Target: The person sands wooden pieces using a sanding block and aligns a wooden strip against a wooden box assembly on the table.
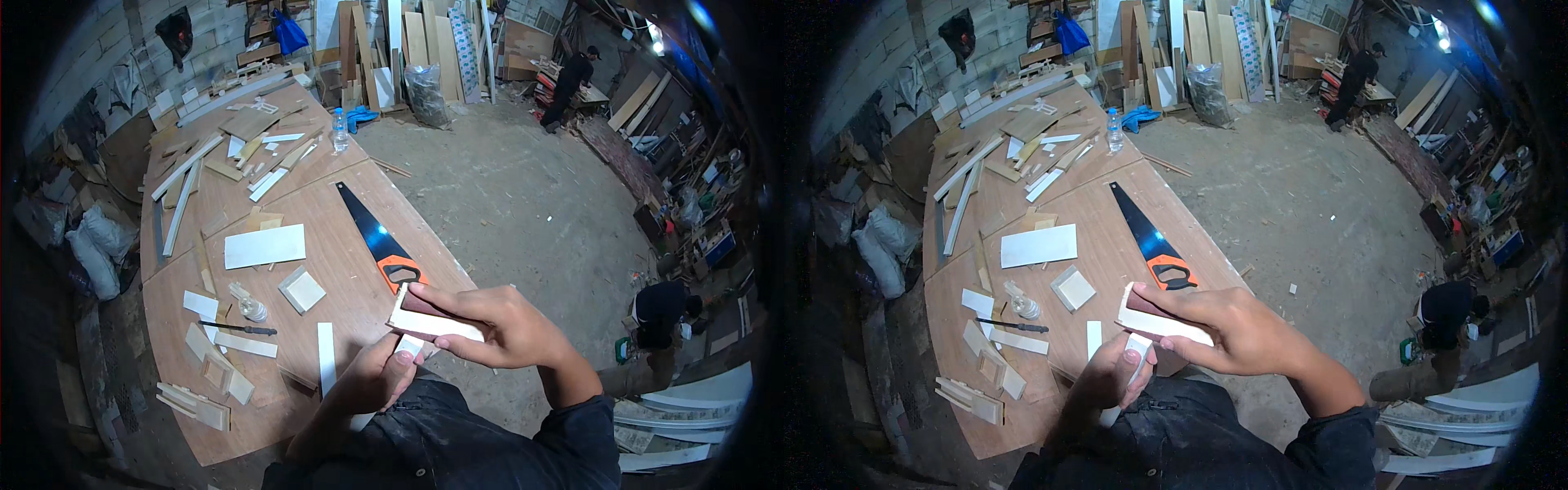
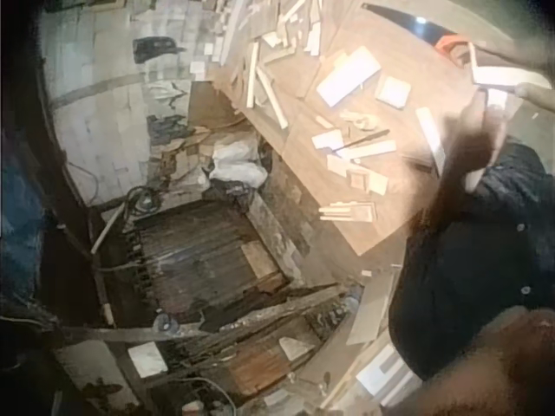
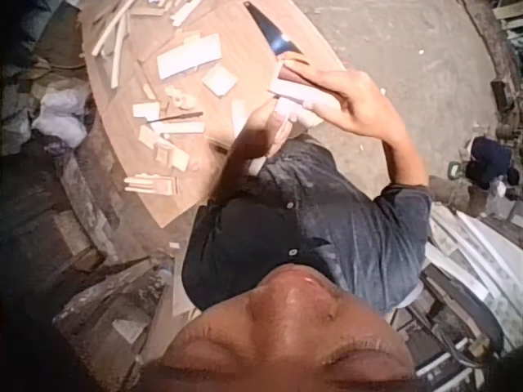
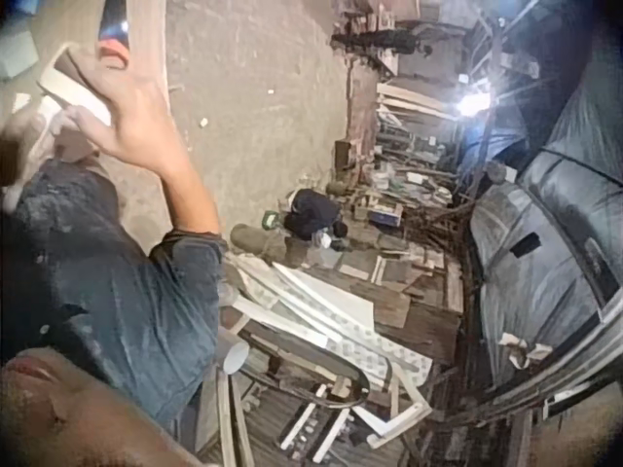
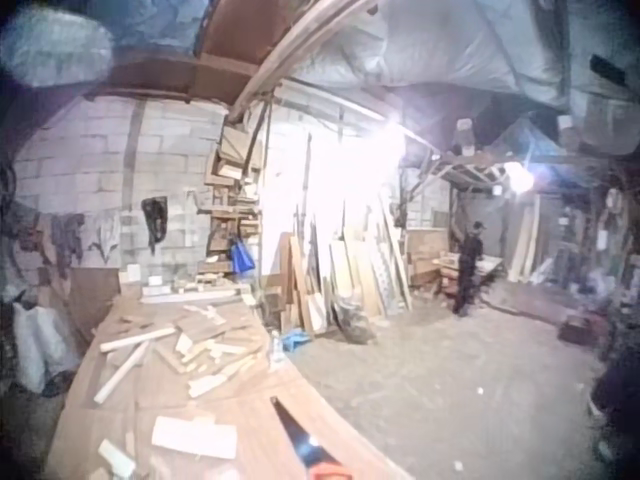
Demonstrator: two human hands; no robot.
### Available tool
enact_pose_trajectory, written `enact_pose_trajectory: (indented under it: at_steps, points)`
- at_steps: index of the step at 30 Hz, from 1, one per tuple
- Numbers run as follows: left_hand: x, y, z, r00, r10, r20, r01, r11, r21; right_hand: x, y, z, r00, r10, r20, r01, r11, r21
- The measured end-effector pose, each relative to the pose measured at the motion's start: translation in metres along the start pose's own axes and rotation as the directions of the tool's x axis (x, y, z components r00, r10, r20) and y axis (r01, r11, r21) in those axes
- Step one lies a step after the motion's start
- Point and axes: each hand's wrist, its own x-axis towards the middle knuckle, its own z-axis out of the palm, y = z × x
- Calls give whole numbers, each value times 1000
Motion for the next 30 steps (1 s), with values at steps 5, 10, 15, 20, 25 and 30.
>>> enact_pose_trajectory:
  at_steps: [5,10,15,20,25,30]
  points:
    - [7,-4,-10,999,51,1,-51,999,19,22,-1,2,1000,14,14,-13,998,-58]
    - [12,1,-21,998,67,8,-66,995,-73,16,6,-1,1000,9,-23,-11,997,-75]
    - [21,10,-23,997,79,-19,-80,996,-49,25,7,-4,997,79,-16,-80,993,-82]
    - [28,5,-24,991,95,95,-83,989,-120,13,9,-14,999,-2,-44,-2,995,-100]
    - [40,-4,-16,994,26,103,-17,996,-87,15,12,-9,995,62,-78,-73,987,-143]
    - [38,1,-27,994,49,94,-42,996,-78,-5,19,-15,997,23,-74,-33,990,-135]
